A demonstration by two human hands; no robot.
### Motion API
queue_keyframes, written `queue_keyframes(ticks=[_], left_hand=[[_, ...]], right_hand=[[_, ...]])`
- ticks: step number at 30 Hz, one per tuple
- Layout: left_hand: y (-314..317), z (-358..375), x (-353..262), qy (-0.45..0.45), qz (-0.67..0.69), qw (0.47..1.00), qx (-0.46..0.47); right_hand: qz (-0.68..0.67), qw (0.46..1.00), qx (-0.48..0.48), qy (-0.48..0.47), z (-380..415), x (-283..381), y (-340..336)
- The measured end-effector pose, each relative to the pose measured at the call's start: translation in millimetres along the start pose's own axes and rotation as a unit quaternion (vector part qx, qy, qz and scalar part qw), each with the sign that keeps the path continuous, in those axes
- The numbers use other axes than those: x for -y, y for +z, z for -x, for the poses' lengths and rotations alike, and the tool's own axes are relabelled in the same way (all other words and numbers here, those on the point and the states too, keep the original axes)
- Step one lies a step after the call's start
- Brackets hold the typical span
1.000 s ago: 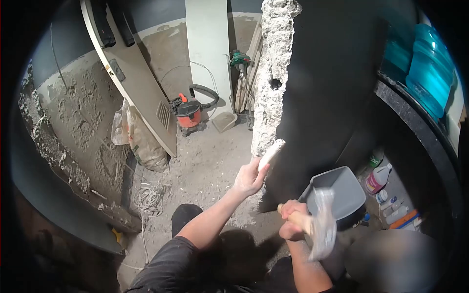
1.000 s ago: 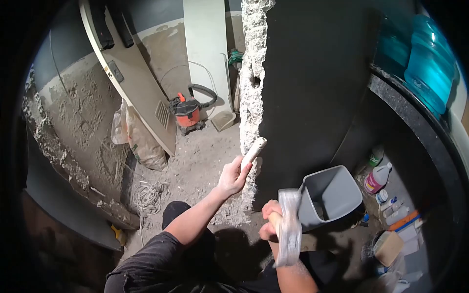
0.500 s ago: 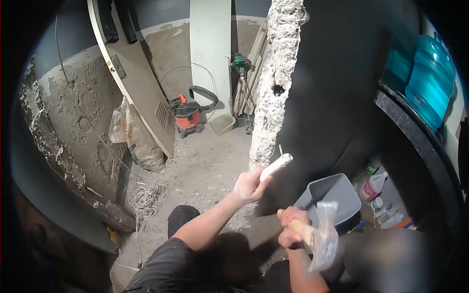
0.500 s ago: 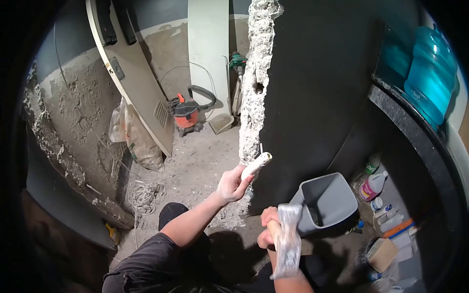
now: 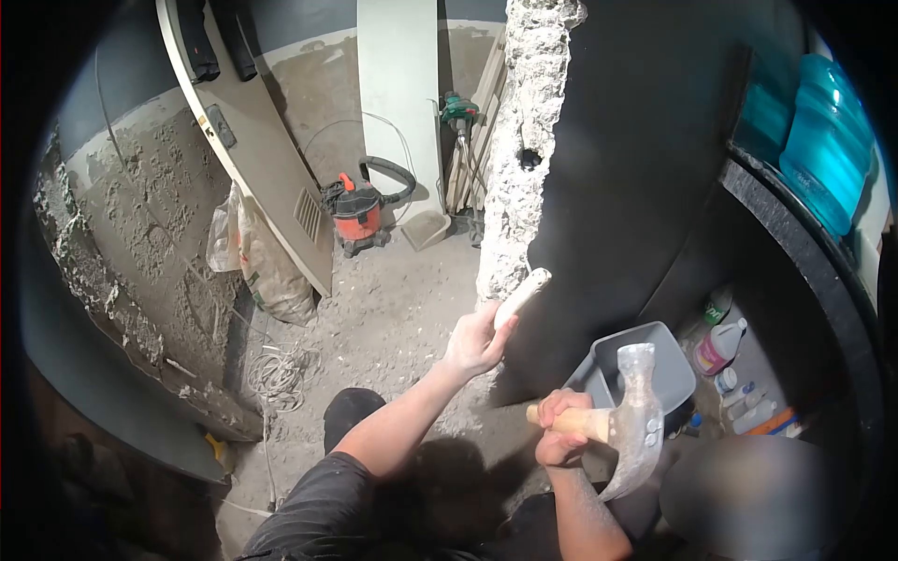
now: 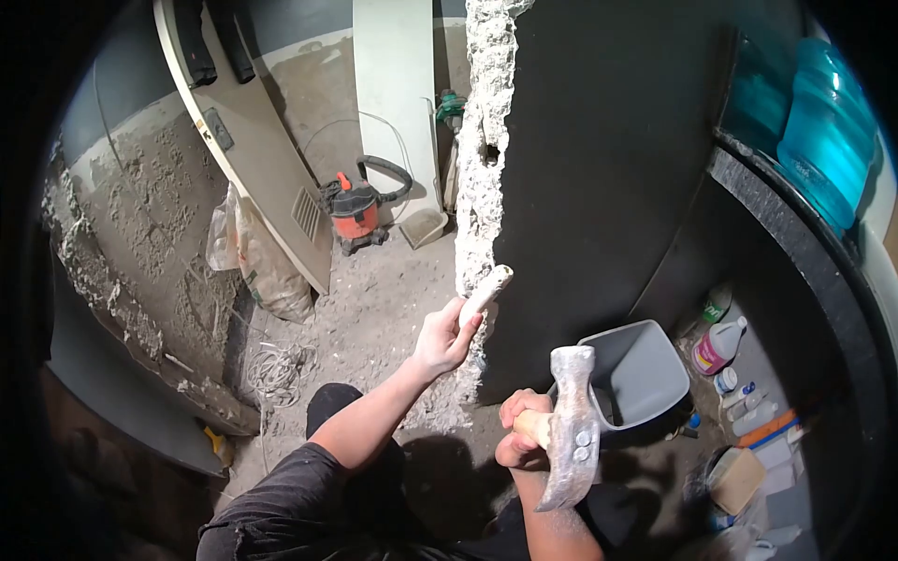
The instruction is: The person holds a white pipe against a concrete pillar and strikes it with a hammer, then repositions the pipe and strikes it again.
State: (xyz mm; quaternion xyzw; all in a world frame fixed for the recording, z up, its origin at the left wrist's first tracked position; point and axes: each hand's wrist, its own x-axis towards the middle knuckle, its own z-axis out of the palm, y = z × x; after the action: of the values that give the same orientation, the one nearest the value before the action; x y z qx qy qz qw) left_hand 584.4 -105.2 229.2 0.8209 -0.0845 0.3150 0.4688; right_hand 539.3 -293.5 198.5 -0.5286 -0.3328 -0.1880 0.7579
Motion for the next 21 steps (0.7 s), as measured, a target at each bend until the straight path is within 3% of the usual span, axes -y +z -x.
queue_keyframes(ticks=[2, 3, 4, 6, 7, 8, 10, 11, 12, 14, 16, 17, 19, 21], left_hand=[[0, 0, 0, 0.004, 0.002, 1.0, 0.002], [-1, 0, -1, 0.004, 0.001, 1.0, 0.005], [-2, 0, -3, -0.013, 0.012, 1.0, 0.011], [-2, 0, -4, -0.023, 0.023, 0.999, 0.017], [-4, -1, 0, -0.009, 0.021, 1.0, 0.011], [-5, -2, 3, 0.002, 0.019, 1.0, 0.003], [-8, -1, 4, -0.011, 0.033, 0.999, 0.006], [-9, -2, 5, -0.005, 0.027, 1.0, 0.012], [-10, -3, 5, 0.0, 0.02, 1.0, 0.019], [-8, 0, 7, -0.016, 0.02, 0.999, 0.023], [-7, -3, 5, -0.025, 0.018, 0.999, 0.031], [-7, -6, 3, -0.046, -0.028, 0.998, 0.025], [-7, -8, 1, -0.061, -0.075, 0.995, 0.015], [0, 0, 1, -0.088, 0.011, 0.995, -0.047]], right_hand=[[0.085, 0.992, 0.066, -0.072, 7, -35, -16], [0.104, 0.992, 0.063, -0.026, 14, -48, -15], [0.205, 0.973, 0.103, 0.007, 24, -77, -23], [0.182, 0.958, -0.05, 0.214, 41, -108, -11], [0.178, 0.934, 0.021, 0.308, 37, -90, -17], [0.178, 0.936, 0.022, 0.303, 40, -98, -20], [0.266, 0.962, 0.002, 0.055, 42, -85, -11], [0.181, 0.981, 0.018, 0.063, 28, -51, -8], [0.078, 0.996, 0.046, -0.024, 24, -51, -9], [0.062, 0.995, 0.066, -0.04, 20, -48, -6], [0.257, 0.965, 0.005, 0.045, 19, -62, 9], [0.2, 0.952, -0.011, 0.229, 18, -63, 8], [0.169, 0.963, -0.031, 0.21, 28, -81, 2], [0.048, 0.974, -0.043, 0.219, 35, -76, 3]])
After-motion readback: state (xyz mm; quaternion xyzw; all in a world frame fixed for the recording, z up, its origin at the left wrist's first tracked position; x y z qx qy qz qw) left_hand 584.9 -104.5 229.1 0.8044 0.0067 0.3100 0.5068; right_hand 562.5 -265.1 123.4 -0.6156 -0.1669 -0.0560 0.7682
